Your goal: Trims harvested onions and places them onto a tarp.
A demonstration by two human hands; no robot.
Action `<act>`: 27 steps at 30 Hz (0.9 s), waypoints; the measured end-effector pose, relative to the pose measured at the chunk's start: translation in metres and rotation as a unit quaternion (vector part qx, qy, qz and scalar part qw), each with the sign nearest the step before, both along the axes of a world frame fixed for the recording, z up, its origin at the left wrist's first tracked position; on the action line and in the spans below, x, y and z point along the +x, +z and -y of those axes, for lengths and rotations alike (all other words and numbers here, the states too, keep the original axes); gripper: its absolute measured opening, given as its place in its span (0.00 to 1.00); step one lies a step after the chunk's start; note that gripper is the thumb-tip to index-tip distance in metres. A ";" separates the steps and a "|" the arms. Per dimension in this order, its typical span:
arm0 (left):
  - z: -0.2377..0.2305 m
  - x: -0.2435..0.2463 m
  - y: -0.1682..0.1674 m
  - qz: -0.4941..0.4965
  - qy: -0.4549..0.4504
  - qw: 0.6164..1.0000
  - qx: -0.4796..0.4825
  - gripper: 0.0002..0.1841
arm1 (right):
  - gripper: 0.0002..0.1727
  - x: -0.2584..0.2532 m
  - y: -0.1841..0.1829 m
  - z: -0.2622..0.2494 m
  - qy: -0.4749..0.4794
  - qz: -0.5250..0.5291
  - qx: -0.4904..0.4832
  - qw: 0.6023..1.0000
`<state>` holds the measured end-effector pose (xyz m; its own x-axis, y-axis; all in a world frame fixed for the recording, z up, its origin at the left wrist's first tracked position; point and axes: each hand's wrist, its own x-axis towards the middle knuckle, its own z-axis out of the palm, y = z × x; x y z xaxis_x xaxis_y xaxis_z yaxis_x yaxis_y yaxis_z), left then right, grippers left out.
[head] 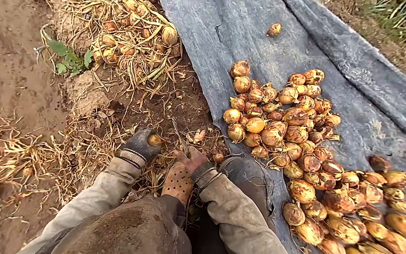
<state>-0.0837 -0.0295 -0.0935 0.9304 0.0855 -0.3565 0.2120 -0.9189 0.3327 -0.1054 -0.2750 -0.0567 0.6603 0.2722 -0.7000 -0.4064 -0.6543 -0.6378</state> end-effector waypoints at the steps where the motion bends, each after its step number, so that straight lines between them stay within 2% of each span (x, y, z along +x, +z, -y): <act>1: 0.012 -0.005 0.012 0.002 -0.010 1.000 -0.022 0.39 | 0.45 0.000 0.002 -0.001 0.009 -0.002 -0.005 1.000; 5: 0.055 -0.019 0.052 0.000 -0.080 0.993 -0.089 0.36 | 0.46 0.003 0.005 -0.004 0.020 0.027 -0.001 0.999; 9: 0.069 -0.027 0.065 -0.004 -0.126 0.988 -0.089 0.37 | 0.39 0.003 0.001 0.002 -0.013 0.091 0.014 0.996; 15: 0.075 -0.024 0.076 0.023 -0.119 0.991 -0.062 0.36 | 0.41 0.005 0.009 0.002 -0.013 0.079 0.007 0.997; 19: 0.053 0.000 0.056 -0.017 -0.036 0.999 0.009 0.37 | 0.44 -0.001 0.011 0.003 -0.031 0.118 0.030 0.992; 21: 0.030 0.008 0.040 -0.034 0.080 0.994 -0.061 0.36 | 0.41 -0.004 0.011 0.006 -0.061 0.149 0.052 0.986; 22: 0.023 0.008 0.036 -0.035 0.154 0.975 -0.155 0.33 | 0.40 -0.001 0.009 0.008 -0.061 0.136 0.054 0.987; 23: 0.023 0.003 0.035 -0.030 0.240 0.929 -0.281 0.27 | 0.41 0.003 0.006 0.011 -0.053 0.099 0.046 0.993; 25: 0.035 -0.008 0.044 -0.046 0.366 0.796 -0.480 0.20 | 0.45 0.007 -0.002 0.009 -0.030 0.042 0.029 0.998; 26: 0.044 -0.012 0.053 -0.060 0.388 0.754 -0.527 0.20 | 0.45 0.008 -0.002 0.006 -0.028 0.034 0.039 0.998; 27: 0.053 -0.016 0.058 -0.075 0.391 0.733 -0.552 0.21 | 0.45 0.007 -0.002 0.004 -0.030 0.039 0.059 0.997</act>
<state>-0.0994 -0.0821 -0.0353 0.6937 0.1542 -0.7035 0.6408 0.3138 0.7006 -0.0980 -0.2791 -0.0590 0.7294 0.3079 -0.6109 -0.3880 -0.5492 -0.7401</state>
